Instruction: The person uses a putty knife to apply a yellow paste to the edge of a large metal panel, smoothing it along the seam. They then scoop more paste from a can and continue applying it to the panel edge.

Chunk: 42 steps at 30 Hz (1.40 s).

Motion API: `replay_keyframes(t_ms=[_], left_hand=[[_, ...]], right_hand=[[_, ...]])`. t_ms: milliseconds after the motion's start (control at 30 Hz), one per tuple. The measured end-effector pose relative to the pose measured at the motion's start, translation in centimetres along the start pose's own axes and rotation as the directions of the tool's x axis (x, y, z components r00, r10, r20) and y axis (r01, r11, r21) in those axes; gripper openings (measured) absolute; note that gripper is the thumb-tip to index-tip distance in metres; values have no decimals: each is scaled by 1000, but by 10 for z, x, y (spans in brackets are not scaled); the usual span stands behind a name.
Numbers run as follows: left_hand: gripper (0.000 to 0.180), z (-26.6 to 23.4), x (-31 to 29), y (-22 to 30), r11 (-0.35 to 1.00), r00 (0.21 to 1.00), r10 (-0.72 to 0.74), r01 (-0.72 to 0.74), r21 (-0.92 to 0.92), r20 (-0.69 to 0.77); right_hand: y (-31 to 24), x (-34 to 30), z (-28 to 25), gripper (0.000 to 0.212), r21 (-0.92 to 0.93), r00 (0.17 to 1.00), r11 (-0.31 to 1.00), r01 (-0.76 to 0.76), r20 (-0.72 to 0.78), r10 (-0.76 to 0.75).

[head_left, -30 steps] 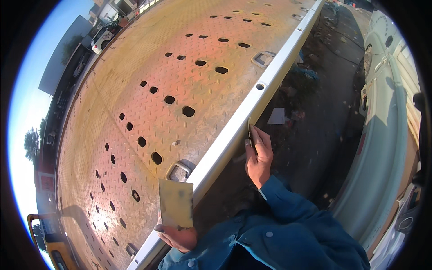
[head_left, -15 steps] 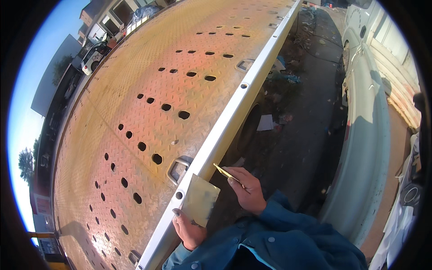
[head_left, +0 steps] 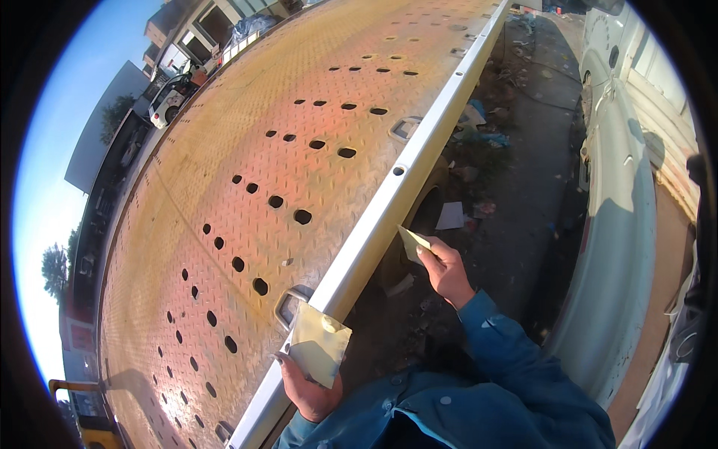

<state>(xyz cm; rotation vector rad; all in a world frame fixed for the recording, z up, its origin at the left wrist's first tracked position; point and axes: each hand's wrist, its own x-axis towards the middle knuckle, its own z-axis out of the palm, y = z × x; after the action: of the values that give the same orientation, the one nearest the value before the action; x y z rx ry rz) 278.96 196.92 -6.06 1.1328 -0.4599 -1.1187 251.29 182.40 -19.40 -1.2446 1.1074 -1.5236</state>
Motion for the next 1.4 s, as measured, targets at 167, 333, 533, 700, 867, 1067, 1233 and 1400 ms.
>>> replay_keyframes(t_ms=[167,333,533,700,867,1067,1233,1400], left_hand=[[91,-28,-4,-6,996,996,-90,90,-18,-7],[87,-11,-13,-5,1000,993,-20,18,-15,-117],[88,-57,-19,-4,999,993,-47,49,16,-104],[89,-68,-17,2,994,973,-107,112,14,-206],[88,-111,-18,19,991,994,-108,108,75,-7],[88,-149,-32,35,995,983,-97,90,-49,-159],[54,-234,-29,18,996,1000,15,-13,89,-23],[59,-234,-41,29,629,910,185,-400,667,371]], right_hand=[[69,160,-76,25,-235,892,971,32,-432,-134],[97,259,-124,27,-156,825,981,119,-534,-185],[88,198,-43,35,-259,847,953,155,-463,-263],[47,82,31,41,-299,911,951,78,-367,-190],[21,-18,109,41,-307,908,939,154,-331,-257],[-10,-133,184,48,-284,952,946,157,-212,-222],[-42,-211,205,44,-63,996,998,-23,85,28],[-115,-229,187,28,307,987,939,-155,10,160]])
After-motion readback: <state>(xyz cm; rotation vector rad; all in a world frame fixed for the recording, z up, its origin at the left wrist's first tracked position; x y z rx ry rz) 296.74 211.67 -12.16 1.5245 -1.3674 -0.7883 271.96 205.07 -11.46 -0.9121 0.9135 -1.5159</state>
